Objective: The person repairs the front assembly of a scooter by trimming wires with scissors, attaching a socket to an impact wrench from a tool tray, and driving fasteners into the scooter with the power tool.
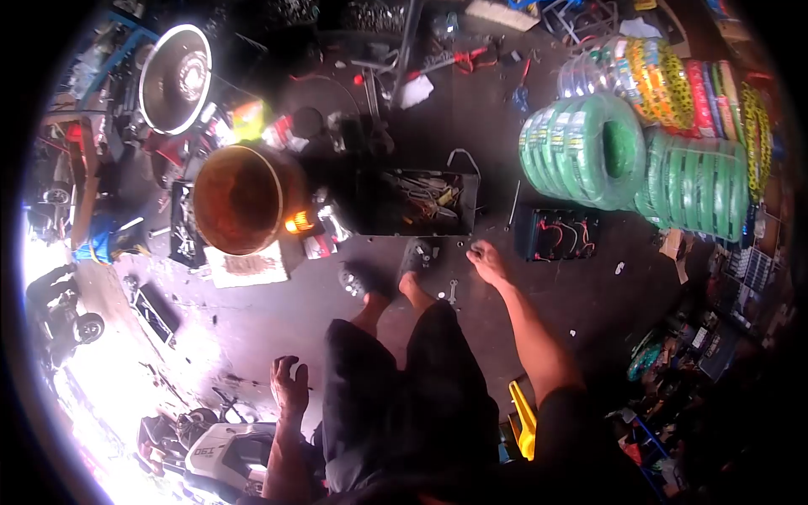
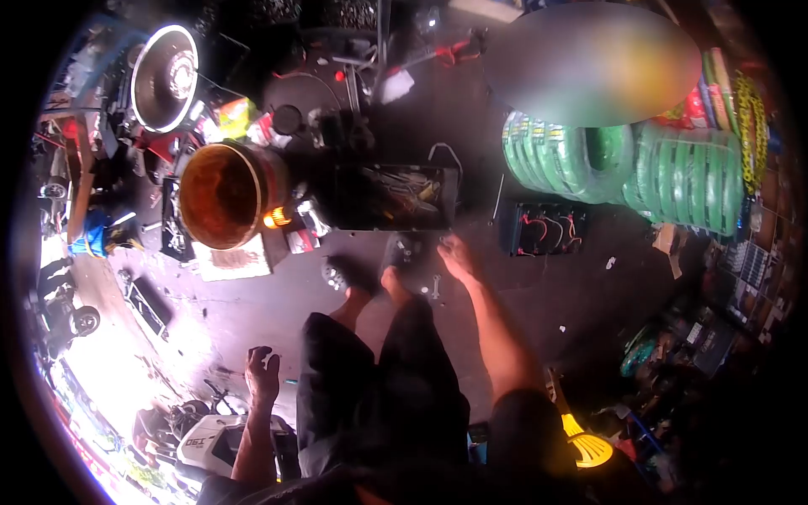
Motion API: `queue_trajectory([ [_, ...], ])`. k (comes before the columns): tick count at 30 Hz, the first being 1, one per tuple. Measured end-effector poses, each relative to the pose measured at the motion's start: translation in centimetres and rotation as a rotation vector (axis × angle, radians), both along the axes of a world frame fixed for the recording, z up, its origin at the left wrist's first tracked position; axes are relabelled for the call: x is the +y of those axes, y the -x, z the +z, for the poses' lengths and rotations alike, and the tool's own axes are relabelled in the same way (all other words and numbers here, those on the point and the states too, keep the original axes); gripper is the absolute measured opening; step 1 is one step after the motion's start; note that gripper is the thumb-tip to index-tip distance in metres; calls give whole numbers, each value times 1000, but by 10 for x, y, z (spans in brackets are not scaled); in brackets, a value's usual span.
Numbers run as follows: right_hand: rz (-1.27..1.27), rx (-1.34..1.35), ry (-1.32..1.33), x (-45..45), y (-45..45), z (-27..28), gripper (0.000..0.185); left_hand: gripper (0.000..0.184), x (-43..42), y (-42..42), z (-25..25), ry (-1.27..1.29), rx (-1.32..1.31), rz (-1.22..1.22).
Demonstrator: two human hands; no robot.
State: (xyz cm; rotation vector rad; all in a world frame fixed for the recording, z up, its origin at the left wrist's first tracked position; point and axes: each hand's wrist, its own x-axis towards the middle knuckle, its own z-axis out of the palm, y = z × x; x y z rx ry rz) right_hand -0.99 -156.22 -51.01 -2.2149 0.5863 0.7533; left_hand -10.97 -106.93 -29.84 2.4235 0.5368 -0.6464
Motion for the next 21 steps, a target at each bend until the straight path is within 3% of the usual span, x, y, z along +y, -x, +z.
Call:
queue_trajectory([
  [2,84,131,98,11,-47,-19,38,30,-29,-16,-41,4,-61,-127],
  [4,80,140,120,4,-60,-103,42,34,-53,-17,-87,69,-17,-141],
  [6,152,139,222,1,-60,-180,47,37,-71,-11,-121,-22,26,-346],
  [8,276,101,410,6,-67,-235,52,39,-68,-11,-138,-38,25,-288],
  [10,241,190,361,4,-66,-286,58,34,-64,-17,-141,7,37,-266],
  [13,333,183,418,-2,-50,-339,39,33,-65,-22,-146,19,29,-281],
  [16,459,187,395,7,-51,-311,25,32,-62,-20,-136,56,31,-229],
  [21,569,-152,317,40,-61,-146,17,32,-73,22,-124,-9,34,-163],
])
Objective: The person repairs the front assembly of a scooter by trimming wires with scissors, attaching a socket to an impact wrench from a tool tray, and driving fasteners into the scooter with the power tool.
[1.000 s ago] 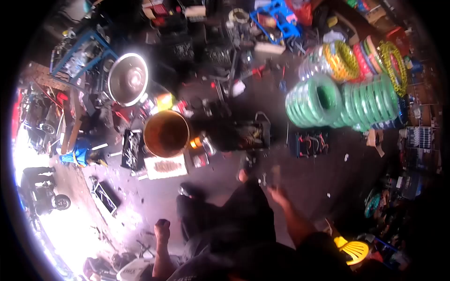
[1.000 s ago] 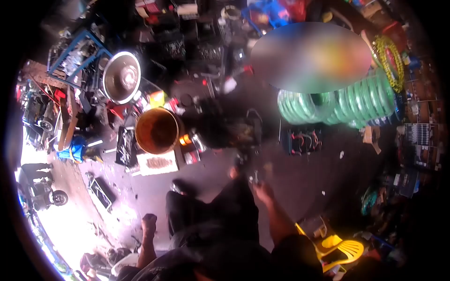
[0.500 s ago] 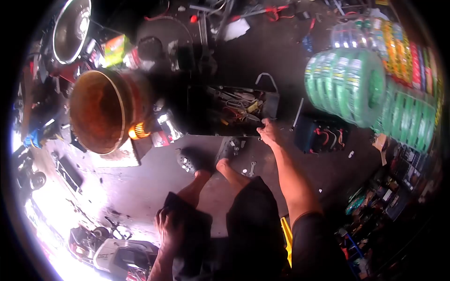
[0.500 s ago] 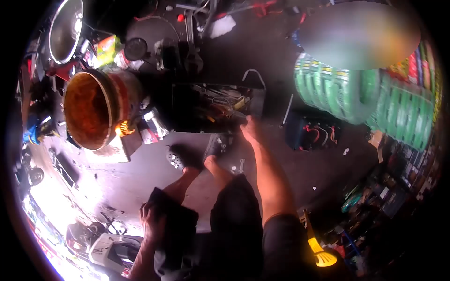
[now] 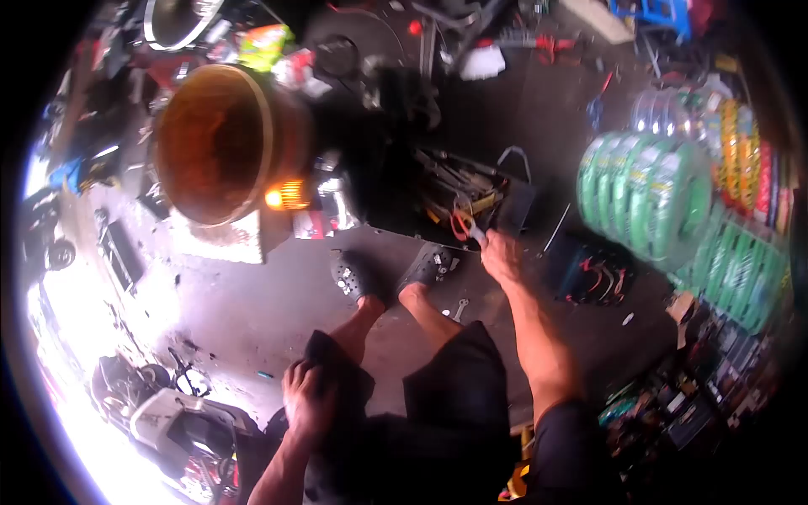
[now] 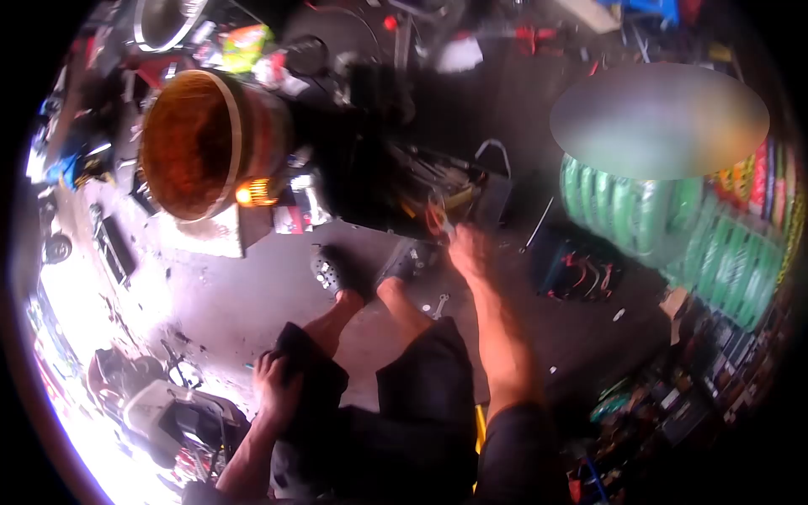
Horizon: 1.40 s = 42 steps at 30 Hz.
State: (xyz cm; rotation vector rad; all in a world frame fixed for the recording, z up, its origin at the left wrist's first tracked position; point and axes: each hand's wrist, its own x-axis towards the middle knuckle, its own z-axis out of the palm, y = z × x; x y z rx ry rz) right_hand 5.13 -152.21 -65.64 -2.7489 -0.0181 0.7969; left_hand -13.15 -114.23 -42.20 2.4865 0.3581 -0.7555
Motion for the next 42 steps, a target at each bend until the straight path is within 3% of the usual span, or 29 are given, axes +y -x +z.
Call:
queue_trajectory([
  [3,113,83,-81,13,1,140,18,27,-18,10,40,0,123,17],
  [5,248,64,-155,30,-2,238,16,23,-37,-1,93,121,122,141],
  [9,475,62,-264,85,-11,411,14,40,-48,-15,174,143,-190,164],
  [14,756,89,-414,131,-5,520,15,45,-69,-3,248,-25,-367,216],
  [15,843,127,-443,142,-3,536,15,47,-71,1,268,-155,-488,189],
  [21,1253,462,-518,208,42,591,23,35,-104,114,321,-211,-420,479],
  [24,1515,571,-474,246,87,615,26,38,-127,173,356,-421,-607,768],
  [27,1703,817,-449,284,159,637,28,43,-154,239,372,-609,-584,973],
  [31,1897,753,-447,312,283,636,29,41,-193,340,391,-676,-400,1103],
  [36,1334,1063,-478,306,438,622,31,35,-228,447,389,-650,-454,1326],
  [40,1094,1158,-532,297,525,623,34,38,-229,504,406,-617,-404,1496],
  [42,1128,1121,-544,301,560,627,33,40,-230,525,400,-559,-281,1621],
])
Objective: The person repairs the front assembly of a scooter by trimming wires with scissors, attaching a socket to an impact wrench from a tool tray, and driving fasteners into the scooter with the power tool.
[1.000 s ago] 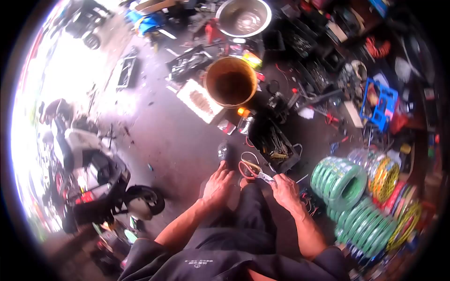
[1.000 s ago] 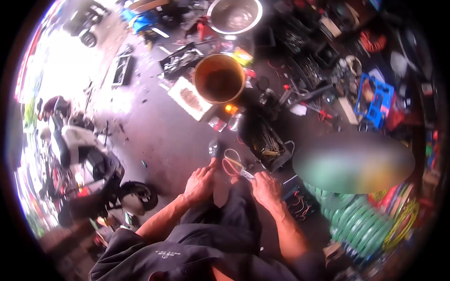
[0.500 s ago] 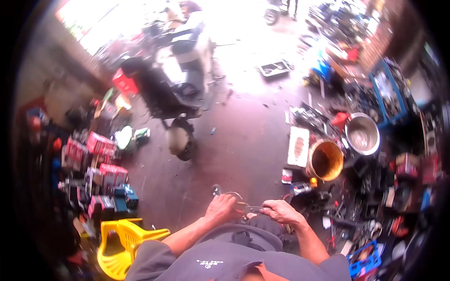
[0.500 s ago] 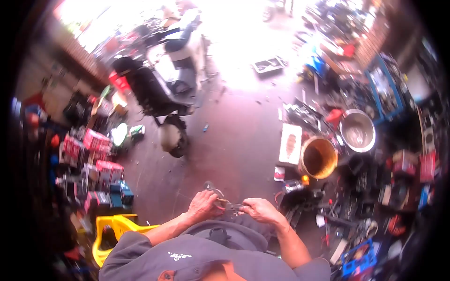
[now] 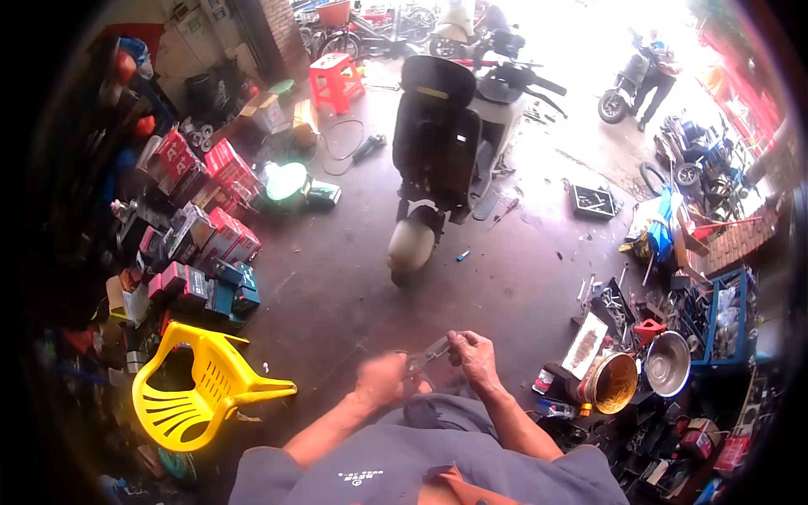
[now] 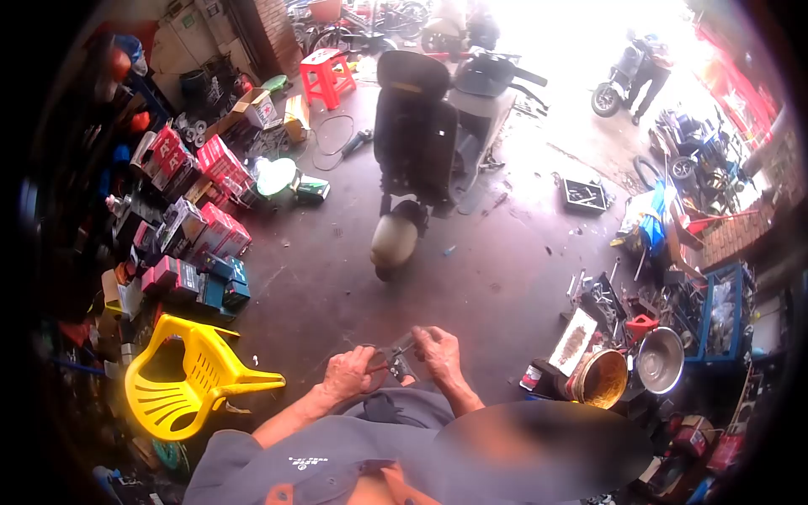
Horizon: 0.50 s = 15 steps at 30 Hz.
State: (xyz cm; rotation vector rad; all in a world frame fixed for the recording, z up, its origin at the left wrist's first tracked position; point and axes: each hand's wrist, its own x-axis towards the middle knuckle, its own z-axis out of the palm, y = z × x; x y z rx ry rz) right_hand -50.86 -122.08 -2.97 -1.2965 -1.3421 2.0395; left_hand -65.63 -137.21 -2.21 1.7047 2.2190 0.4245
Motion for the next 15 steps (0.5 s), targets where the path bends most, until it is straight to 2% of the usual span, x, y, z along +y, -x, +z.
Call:
queue_trajectory([
  [3,97,-82,-128,16,37,4,32,42,0,24,1,-42,-47,58],
  [6,203,-135,-275,26,79,8,32,42,7,44,-4,-225,16,191],
  [9,275,-152,-392,39,115,1,35,41,15,67,-21,-209,-19,255],
  [12,274,-30,-161,63,144,7,37,48,32,89,-21,-114,-314,384],
  [15,175,-43,-269,108,171,14,37,46,56,118,-19,77,-449,521],
])
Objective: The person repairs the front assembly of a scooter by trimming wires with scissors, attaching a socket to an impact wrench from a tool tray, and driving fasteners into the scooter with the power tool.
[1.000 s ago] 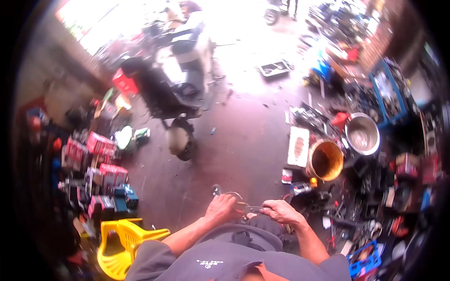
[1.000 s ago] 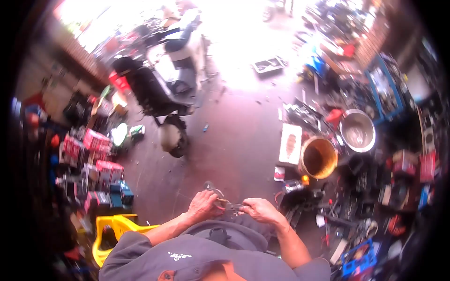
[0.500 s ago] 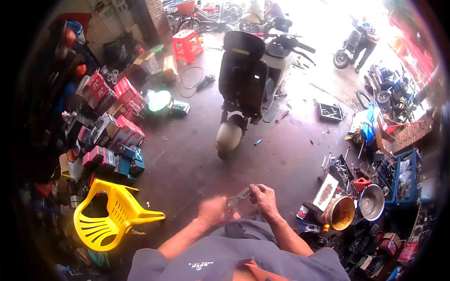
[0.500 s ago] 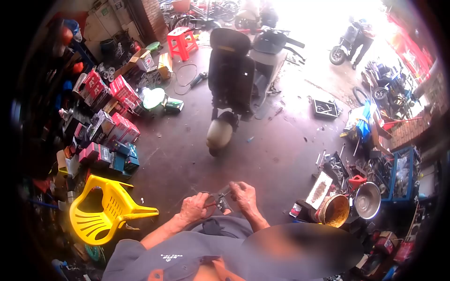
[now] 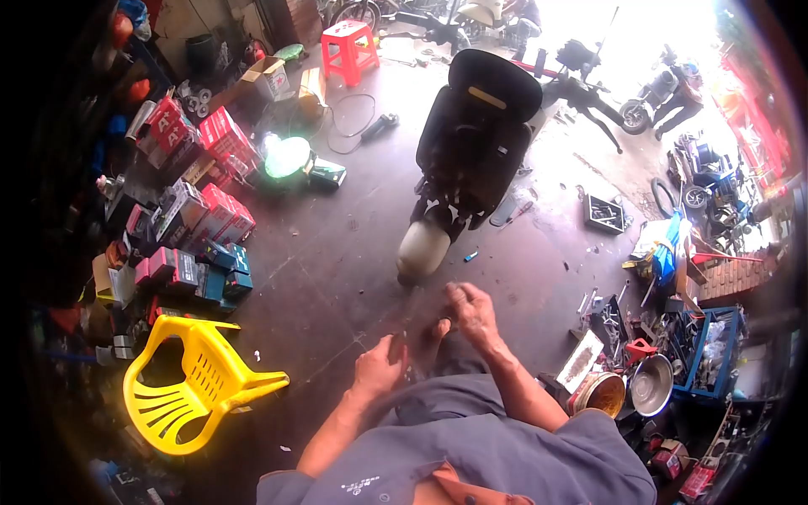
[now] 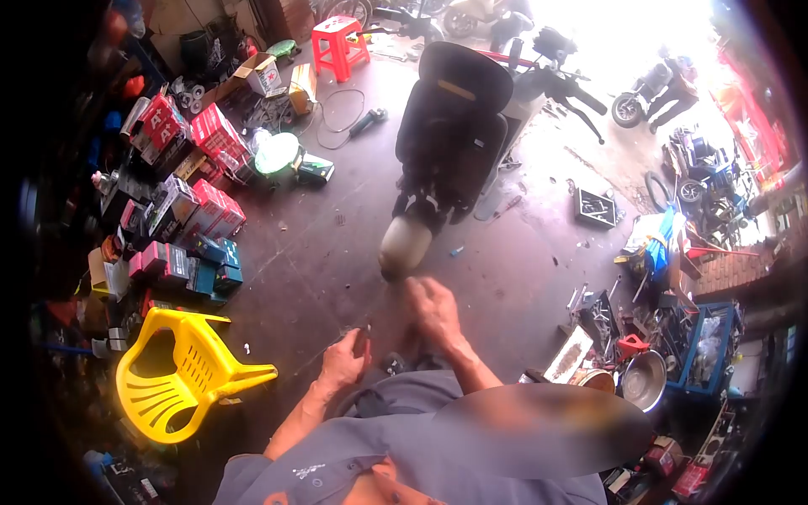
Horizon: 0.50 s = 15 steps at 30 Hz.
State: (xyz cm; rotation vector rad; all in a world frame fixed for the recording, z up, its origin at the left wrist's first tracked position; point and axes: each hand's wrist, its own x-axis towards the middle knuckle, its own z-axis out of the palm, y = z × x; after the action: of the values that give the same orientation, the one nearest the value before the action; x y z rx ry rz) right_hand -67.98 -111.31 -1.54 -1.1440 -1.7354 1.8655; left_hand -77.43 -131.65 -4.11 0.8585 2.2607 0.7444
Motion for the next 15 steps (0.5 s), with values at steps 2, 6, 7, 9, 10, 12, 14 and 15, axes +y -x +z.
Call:
queue_trajectory([
  [2,-59,-19,-89,50,17,-22,37,43,18,21,-5,-75,-80,56],
  [6,-117,76,-93,146,68,-15,42,45,64,49,-10,-259,-417,232],
  [7,-123,102,-63,164,80,-10,42,44,79,58,-2,-232,-497,259],
  [9,-8,46,-139,192,105,-15,43,45,109,78,8,-137,-539,230],
  [10,43,9,-168,199,113,-17,44,46,125,86,18,-147,-601,210],
  [12,16,3,-46,213,127,-19,53,47,159,98,35,-156,-747,181],
  [14,-122,85,47,231,150,-31,53,47,182,106,22,-302,-734,167],
  [15,-199,94,0,244,163,-32,53,48,191,113,16,-369,-725,153],
])
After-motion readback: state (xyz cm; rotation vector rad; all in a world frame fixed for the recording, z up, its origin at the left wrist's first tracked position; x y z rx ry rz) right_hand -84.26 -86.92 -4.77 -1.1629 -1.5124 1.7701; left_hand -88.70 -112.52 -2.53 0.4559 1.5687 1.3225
